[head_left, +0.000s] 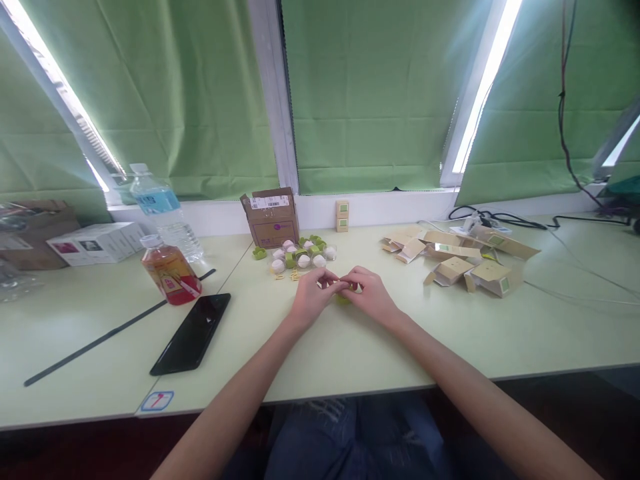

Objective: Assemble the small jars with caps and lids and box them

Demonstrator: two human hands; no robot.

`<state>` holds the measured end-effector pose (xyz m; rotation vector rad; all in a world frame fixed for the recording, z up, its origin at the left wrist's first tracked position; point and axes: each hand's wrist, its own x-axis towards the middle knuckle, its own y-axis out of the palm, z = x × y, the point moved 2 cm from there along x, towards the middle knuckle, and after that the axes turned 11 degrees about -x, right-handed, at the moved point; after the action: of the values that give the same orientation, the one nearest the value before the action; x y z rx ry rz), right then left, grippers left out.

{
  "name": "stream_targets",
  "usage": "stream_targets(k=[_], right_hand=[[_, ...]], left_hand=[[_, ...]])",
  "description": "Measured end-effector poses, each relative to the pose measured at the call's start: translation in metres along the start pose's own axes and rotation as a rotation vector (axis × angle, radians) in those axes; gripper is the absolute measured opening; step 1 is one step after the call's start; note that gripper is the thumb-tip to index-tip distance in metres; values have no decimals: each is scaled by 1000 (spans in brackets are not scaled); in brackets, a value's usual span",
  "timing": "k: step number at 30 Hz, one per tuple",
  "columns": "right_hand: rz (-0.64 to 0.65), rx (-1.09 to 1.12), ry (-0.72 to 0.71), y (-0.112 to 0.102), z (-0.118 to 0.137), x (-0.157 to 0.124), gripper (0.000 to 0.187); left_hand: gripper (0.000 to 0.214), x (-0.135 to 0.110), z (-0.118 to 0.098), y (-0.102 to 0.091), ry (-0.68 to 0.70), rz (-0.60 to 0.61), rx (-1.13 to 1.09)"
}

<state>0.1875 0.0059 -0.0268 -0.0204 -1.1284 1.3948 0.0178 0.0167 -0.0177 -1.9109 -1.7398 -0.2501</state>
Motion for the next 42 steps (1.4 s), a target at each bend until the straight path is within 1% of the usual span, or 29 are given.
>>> stream_targets(k=[3, 5, 7, 9, 11, 15, 19, 22, 26, 28, 32, 35, 36, 39, 40, 42], right_hand=[[38, 56, -4, -1, 3, 0, 10], [50, 134, 44, 0, 4, 0, 10], [44, 280, 154, 1, 2, 1, 13], [16, 447, 283, 0, 0, 2, 20], [-7, 566, 383, -2, -1, 4, 28], [16, 649, 466, -8, 1, 6, 34], [51, 708, 516, -10, 1, 7, 35], [81, 673, 519, -10, 1, 8, 37], [32, 530, 455, -11, 2, 8, 40], [17, 466, 430, -12, 2, 7, 39], [86, 438, 425, -12, -1, 7, 38], [128, 427, 435, -12, -6, 7, 37], [124, 405, 434, -12, -8, 7, 37], [115, 322, 409, -10, -12, 6, 33], [125, 291, 393, -9, -13, 5, 30], [149, 209, 341, -5, -14, 4, 24]], left_hand=[[32, 0, -3, -2, 42, 44, 35], [31, 0, -4, -2, 55, 59, 33], [27, -1, -5, -1, 64, 64, 12], [24, -3, -5, 1, 86, 76, 2], [24, -5, -6, 2, 127, 105, 12], [24, -6, -5, 2, 210, 148, 53], [16, -5, -5, 0, 223, 97, 50], [18, -5, -6, 1, 227, 73, 69], [18, -5, -4, 1, 190, 49, 94], [18, -5, -2, 1, 201, 53, 143], [15, -7, -2, 1, 251, 97, 246], [11, -8, -4, 1, 243, 123, 294], [12, -9, -4, 1, 230, 133, 311], [37, -9, -2, 0, 152, 187, 345], [39, -8, 0, -1, 125, 219, 351], [34, -7, 3, 0, 77, 283, 359]])
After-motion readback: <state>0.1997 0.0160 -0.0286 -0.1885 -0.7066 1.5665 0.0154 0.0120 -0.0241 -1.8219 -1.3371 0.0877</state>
